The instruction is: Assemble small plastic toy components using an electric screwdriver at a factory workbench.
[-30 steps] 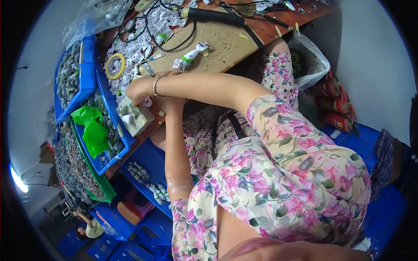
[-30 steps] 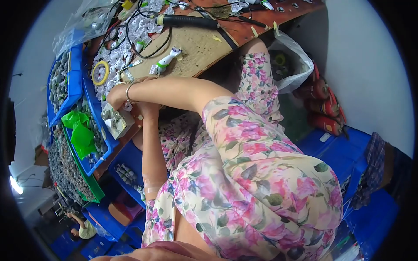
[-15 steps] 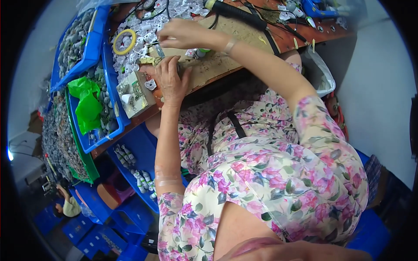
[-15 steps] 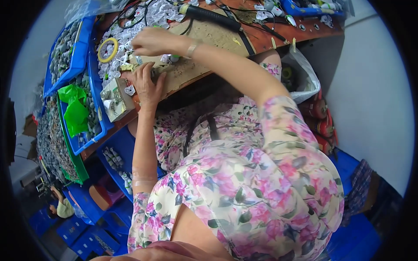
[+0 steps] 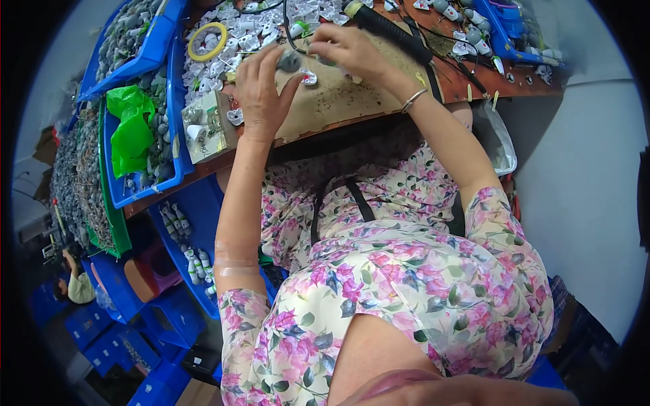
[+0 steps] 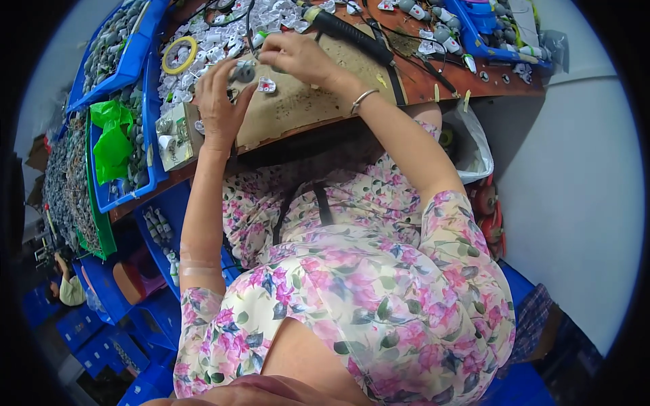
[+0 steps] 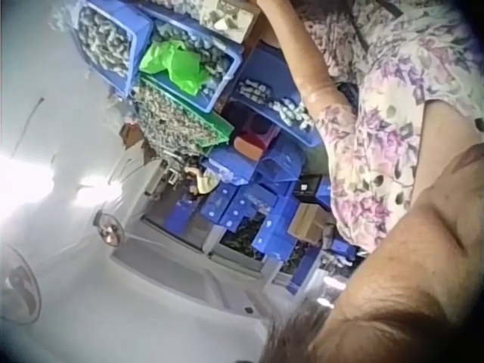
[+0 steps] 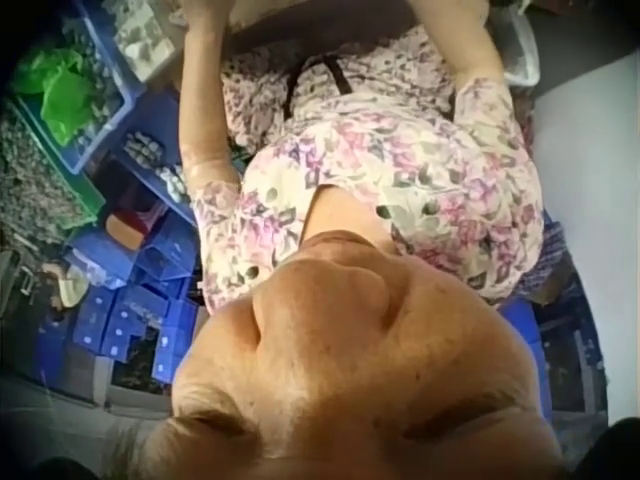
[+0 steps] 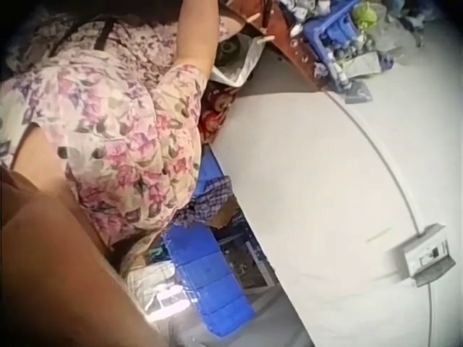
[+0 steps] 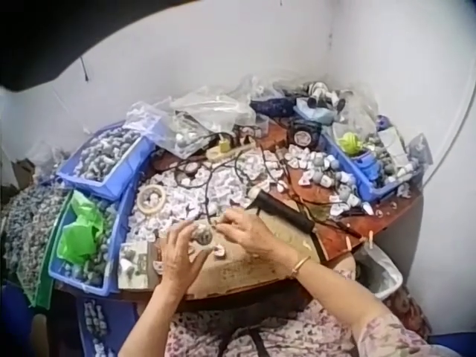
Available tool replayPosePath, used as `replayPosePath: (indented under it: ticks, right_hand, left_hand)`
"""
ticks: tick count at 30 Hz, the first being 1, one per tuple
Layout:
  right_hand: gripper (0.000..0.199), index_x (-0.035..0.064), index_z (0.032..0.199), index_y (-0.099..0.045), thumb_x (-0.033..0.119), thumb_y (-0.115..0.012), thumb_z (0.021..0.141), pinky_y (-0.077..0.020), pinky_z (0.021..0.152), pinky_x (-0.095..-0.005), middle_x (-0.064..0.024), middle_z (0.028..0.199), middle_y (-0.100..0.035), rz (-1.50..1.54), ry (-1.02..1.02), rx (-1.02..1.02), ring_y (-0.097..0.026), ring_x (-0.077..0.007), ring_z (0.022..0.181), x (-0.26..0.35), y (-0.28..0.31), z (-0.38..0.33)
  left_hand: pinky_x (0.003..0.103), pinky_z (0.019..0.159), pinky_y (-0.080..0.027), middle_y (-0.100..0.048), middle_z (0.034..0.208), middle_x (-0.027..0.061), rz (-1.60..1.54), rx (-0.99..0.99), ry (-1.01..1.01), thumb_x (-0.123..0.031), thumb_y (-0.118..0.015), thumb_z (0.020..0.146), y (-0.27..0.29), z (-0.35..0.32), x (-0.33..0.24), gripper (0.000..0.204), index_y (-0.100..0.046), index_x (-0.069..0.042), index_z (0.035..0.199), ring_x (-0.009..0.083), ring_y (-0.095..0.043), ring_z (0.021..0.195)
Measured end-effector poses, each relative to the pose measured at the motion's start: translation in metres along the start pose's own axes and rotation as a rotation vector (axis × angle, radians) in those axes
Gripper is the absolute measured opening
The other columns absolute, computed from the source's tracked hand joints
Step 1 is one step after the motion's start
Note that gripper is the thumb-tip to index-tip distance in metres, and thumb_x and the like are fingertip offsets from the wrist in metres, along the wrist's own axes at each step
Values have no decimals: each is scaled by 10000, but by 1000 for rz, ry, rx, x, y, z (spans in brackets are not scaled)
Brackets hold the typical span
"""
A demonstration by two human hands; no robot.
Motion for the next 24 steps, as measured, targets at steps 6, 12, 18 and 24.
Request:
replayPosePath:
  ticks: [6, 12, 18, 24]
  right_hand:
    - [193, 42, 894, -613, 212, -530, 936, -462, 788, -250, -13, 850, -620, 745, -232, -95, -575, -94, 833, -32, 58, -30]
    - [174, 48, 933, -518, 219, -499, 958, -453, 798, -253, -22, 832, -577, 959, -503, -74, -570, -118, 818, -38, 75, -98]
    - [171, 37, 930, -516, 207, -513, 945, -476, 708, -250, -26, 787, -567, 1050, -705, -93, -573, -122, 740, -28, 65, -154]
    - [166, 38, 895, -515, 199, -508, 937, -494, 658, -267, -36, 772, -560, 1133, -720, 48, -574, -131, 717, -1, 28, -161]
  left_hand:
    - [381, 881, -427, -540, 1176, 118, -38, 66, 5, -144, -726, 744, -8, -14, 7, 497, -517, -71, 1188, 294, -516, 1076]
    - [394, 898, -445, -541, 1182, 120, -161, 512, 18, -86, -675, 748, -57, -33, 20, 466, -519, -62, 1187, 332, -514, 1082]
    - [413, 847, -434, -565, 1038, 135, -183, 555, 93, -73, -678, 739, -61, -52, 12, 416, -543, -49, 1131, 337, -520, 983]
    - [414, 872, -419, -537, 1095, 139, -123, 329, 108, -158, -746, 700, -36, -82, -17, 504, -534, -46, 1143, 338, -493, 1030]
Point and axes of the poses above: each hand's wrist, its own z-axis towards the middle knuckle, its own y-axis out of the back of the hand, x = y × z, the point moved 8 cm from there along z, towards the middle knuckle
